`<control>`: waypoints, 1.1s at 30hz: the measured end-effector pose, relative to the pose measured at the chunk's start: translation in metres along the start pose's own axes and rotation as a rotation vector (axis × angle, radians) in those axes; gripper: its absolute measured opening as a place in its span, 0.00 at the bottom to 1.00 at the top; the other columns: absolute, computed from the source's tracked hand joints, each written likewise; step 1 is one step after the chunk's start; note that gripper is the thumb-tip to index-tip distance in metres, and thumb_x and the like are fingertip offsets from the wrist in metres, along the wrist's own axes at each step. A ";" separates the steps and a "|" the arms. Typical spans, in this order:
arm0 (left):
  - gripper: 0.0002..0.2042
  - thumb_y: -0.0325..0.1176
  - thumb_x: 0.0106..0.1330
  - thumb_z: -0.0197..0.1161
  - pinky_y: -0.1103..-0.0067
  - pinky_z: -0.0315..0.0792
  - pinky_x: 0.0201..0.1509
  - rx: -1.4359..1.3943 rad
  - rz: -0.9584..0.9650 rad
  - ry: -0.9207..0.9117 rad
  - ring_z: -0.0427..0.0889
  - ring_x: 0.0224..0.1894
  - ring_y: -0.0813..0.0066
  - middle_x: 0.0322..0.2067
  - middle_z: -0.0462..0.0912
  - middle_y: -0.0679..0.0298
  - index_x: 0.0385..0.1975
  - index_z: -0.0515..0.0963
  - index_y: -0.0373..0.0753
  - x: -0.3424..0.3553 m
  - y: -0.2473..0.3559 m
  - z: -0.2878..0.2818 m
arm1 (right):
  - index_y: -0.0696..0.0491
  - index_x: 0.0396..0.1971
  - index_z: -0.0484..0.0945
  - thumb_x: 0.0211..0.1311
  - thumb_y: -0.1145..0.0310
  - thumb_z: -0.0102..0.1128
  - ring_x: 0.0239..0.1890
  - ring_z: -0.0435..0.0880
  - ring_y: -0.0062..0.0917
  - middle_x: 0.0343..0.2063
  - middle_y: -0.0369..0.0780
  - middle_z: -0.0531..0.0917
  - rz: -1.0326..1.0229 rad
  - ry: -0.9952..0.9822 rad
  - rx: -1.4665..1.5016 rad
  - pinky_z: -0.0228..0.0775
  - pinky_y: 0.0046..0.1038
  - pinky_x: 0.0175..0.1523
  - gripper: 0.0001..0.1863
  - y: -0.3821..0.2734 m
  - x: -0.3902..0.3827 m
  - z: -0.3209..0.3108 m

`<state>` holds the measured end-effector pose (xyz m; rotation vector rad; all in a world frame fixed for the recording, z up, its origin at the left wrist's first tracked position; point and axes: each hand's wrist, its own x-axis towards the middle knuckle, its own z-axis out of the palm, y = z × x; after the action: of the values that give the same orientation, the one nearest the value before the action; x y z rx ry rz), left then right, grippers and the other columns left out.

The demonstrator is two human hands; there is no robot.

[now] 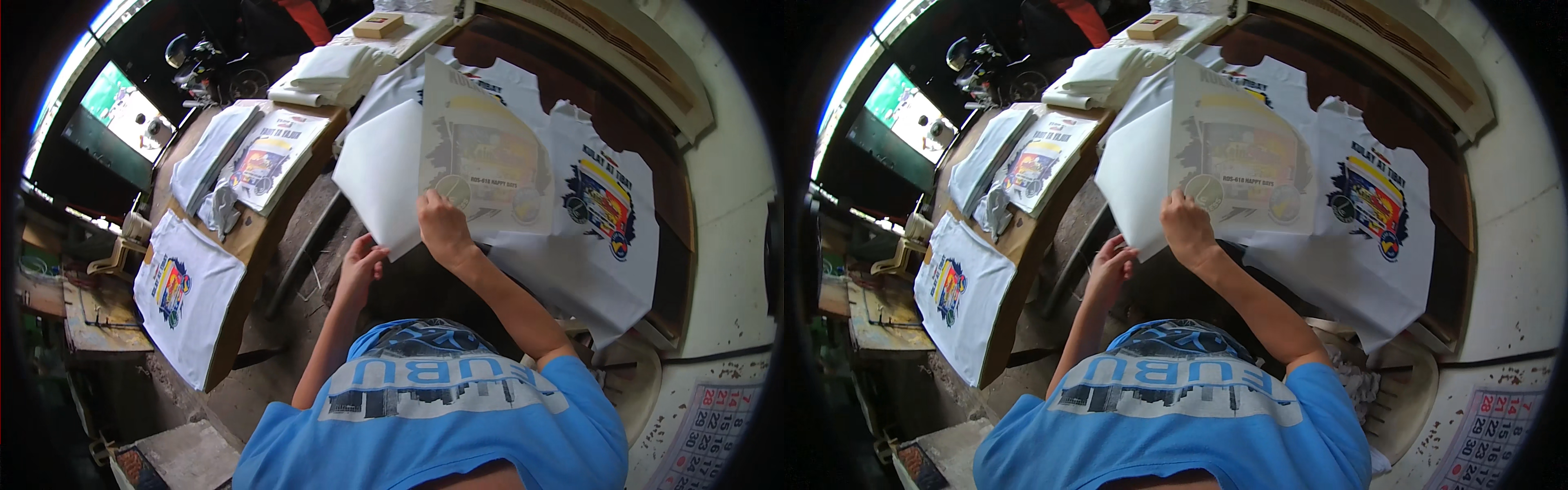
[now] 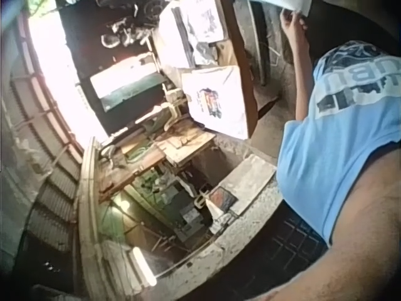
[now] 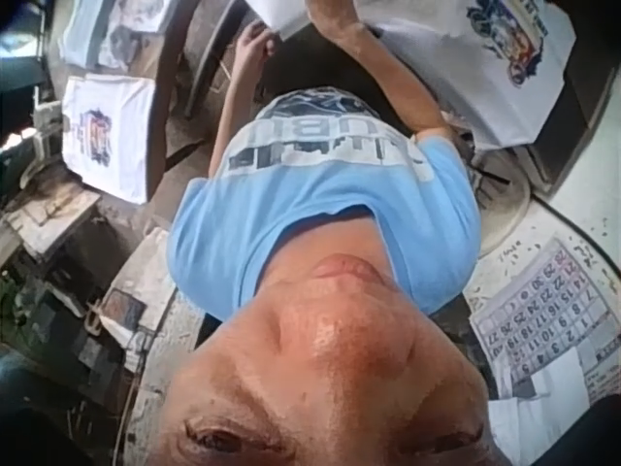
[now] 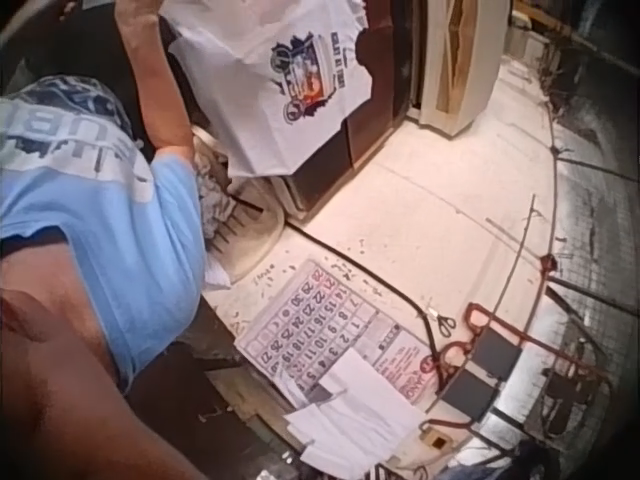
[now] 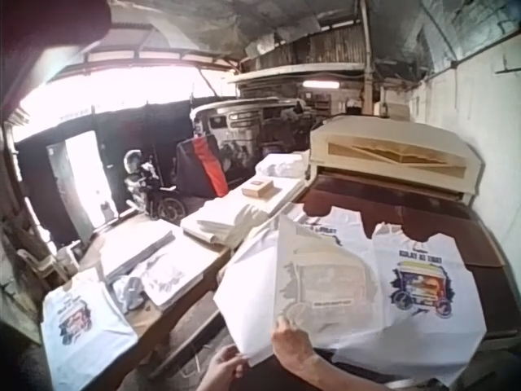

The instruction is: Aligning t-shirt transfers and operating a heat press machine.

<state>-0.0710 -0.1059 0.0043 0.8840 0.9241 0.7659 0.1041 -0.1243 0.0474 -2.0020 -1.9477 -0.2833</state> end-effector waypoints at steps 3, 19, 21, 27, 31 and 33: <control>0.12 0.38 0.62 0.51 0.90 0.61 0.17 0.056 -0.006 -0.063 0.67 0.16 0.88 0.25 0.74 0.68 0.38 0.70 0.37 0.005 0.009 -0.006 | 0.57 0.22 0.72 0.46 0.75 0.52 0.33 0.77 0.31 0.27 0.42 0.72 -0.093 -0.092 0.036 0.74 0.25 0.34 0.03 -0.029 0.005 0.004; 0.13 0.40 0.61 0.53 0.89 0.52 0.14 0.265 0.048 -0.207 0.61 0.13 0.90 0.14 0.69 0.74 0.27 0.76 0.36 0.073 0.027 -0.046 | 0.57 0.28 0.71 0.51 0.72 0.52 0.34 0.74 0.32 0.31 0.40 0.74 -0.191 0.017 0.367 0.69 0.29 0.38 0.05 -0.076 0.011 0.004; 0.13 0.40 0.61 0.54 0.89 0.51 0.14 0.278 0.048 -0.176 0.60 0.12 0.90 0.13 0.68 0.75 0.26 0.77 0.36 0.077 0.030 -0.052 | 0.57 0.27 0.71 0.53 0.69 0.51 0.33 0.74 0.33 0.29 0.40 0.73 -0.090 0.027 0.395 0.69 0.29 0.37 0.06 -0.078 0.001 0.005; 0.13 0.42 0.59 0.56 0.89 0.50 0.14 0.249 0.009 -0.074 0.59 0.13 0.90 0.12 0.66 0.76 0.23 0.76 0.38 0.075 0.037 -0.066 | 0.57 0.31 0.73 0.58 0.46 0.44 0.27 0.77 0.25 0.30 0.39 0.77 0.935 -0.426 1.084 0.69 0.24 0.30 0.26 -0.061 -0.032 0.026; 0.13 0.42 0.59 0.56 0.89 0.49 0.15 0.323 0.033 -0.080 0.58 0.13 0.91 0.12 0.66 0.76 0.24 0.76 0.38 0.071 0.036 -0.083 | 0.56 0.41 0.69 0.55 0.41 0.43 0.30 0.76 0.22 0.30 0.37 0.78 1.022 -0.290 1.825 0.71 0.24 0.33 0.31 -0.065 -0.021 0.040; 0.13 0.42 0.59 0.56 0.89 0.49 0.14 0.344 0.044 -0.061 0.58 0.13 0.91 0.12 0.66 0.76 0.24 0.76 0.38 0.068 0.039 -0.092 | 0.55 0.39 0.70 0.56 0.44 0.45 0.30 0.76 0.22 0.30 0.37 0.77 1.049 -0.192 1.933 0.70 0.24 0.33 0.27 -0.074 -0.004 0.043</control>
<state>-0.1326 -0.0035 -0.0138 1.2259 1.0017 0.6226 0.0266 -0.1114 0.0138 -1.1166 -0.2315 1.4186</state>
